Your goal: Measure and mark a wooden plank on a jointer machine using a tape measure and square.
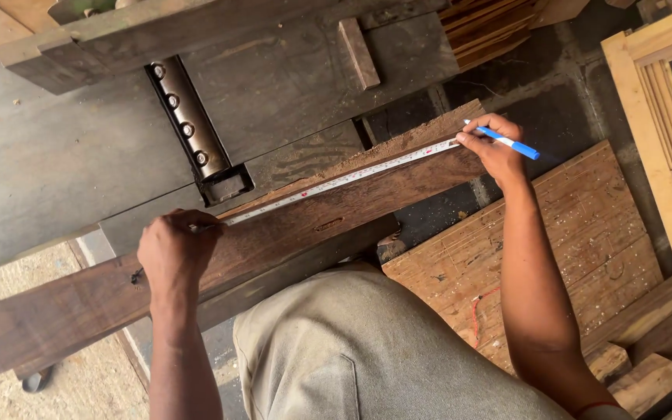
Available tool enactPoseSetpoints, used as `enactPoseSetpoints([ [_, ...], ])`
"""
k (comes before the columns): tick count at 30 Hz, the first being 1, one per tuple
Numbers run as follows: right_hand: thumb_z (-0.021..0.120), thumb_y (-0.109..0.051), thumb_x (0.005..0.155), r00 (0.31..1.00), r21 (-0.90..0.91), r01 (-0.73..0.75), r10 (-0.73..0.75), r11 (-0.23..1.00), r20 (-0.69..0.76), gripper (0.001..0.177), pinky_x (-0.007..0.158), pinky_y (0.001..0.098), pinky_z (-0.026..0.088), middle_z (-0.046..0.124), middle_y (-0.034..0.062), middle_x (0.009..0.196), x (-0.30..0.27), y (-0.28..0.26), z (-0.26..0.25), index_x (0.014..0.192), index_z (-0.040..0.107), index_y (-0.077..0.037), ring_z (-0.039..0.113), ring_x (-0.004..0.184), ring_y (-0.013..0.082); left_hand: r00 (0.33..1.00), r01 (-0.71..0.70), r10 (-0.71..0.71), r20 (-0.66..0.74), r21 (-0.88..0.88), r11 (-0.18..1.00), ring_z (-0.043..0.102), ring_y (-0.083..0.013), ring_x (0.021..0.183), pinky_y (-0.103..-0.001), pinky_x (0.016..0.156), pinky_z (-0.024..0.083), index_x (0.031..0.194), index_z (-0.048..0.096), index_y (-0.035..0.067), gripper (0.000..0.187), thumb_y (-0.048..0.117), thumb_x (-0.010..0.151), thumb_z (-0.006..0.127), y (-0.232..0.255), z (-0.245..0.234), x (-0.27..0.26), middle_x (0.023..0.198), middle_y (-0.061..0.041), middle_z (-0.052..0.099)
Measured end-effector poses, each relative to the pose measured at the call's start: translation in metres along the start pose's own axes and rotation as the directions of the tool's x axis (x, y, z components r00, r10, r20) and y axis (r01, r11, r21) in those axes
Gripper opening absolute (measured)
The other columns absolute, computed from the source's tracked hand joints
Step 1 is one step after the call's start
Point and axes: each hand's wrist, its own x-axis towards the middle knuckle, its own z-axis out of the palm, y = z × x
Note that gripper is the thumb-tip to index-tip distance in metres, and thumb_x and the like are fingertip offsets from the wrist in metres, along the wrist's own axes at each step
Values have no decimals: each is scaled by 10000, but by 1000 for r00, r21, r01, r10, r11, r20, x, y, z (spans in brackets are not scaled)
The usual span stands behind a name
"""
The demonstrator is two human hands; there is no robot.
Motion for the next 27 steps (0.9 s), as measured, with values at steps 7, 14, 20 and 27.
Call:
enactPoseSetpoints([
  [7, 844, 9, 906, 998, -48, 55, -55, 997, 8, 145, 732, 203, 505, 718, -7, 941, -8, 6, 10, 976, 734, -53, 618, 831, 51, 991, -114, 116, -64, 28, 993, 709, -193, 679, -354, 608, 555, 865, 861, 260, 87, 258, 779, 875, -16, 0, 7, 909, 19, 793],
  [14, 831, 28, 908, 999, 136, 40, -38, 990, -22, 171, 803, 216, 553, 720, 12, 954, -11, 5, 8, 987, 706, -59, 678, 897, 77, 996, -83, 84, 14, -35, 996, 704, -183, 613, -345, 573, 555, 892, 851, 248, 109, 299, 796, 867, -23, 0, 13, 850, 20, 786],
  [20, 796, 47, 926, 1000, 224, 18, -18, 974, 0, 157, 862, 246, 586, 734, 47, 973, -14, -1, 12, 994, 702, -58, 708, 939, 111, 996, -79, 82, 44, -64, 995, 684, -193, 577, -341, 605, 550, 884, 852, 211, 131, 260, 766, 885, -23, -8, 16, 746, -43, 764],
  [27, 788, 55, 916, 999, 221, 12, -20, 975, 36, 161, 865, 257, 619, 743, 68, 959, -9, 5, 12, 999, 699, -50, 735, 932, 129, 991, -112, 117, 59, -80, 991, 653, -122, 530, -304, 561, 545, 858, 852, 227, 55, 191, 817, 849, -23, -10, 17, 735, 9, 769],
])
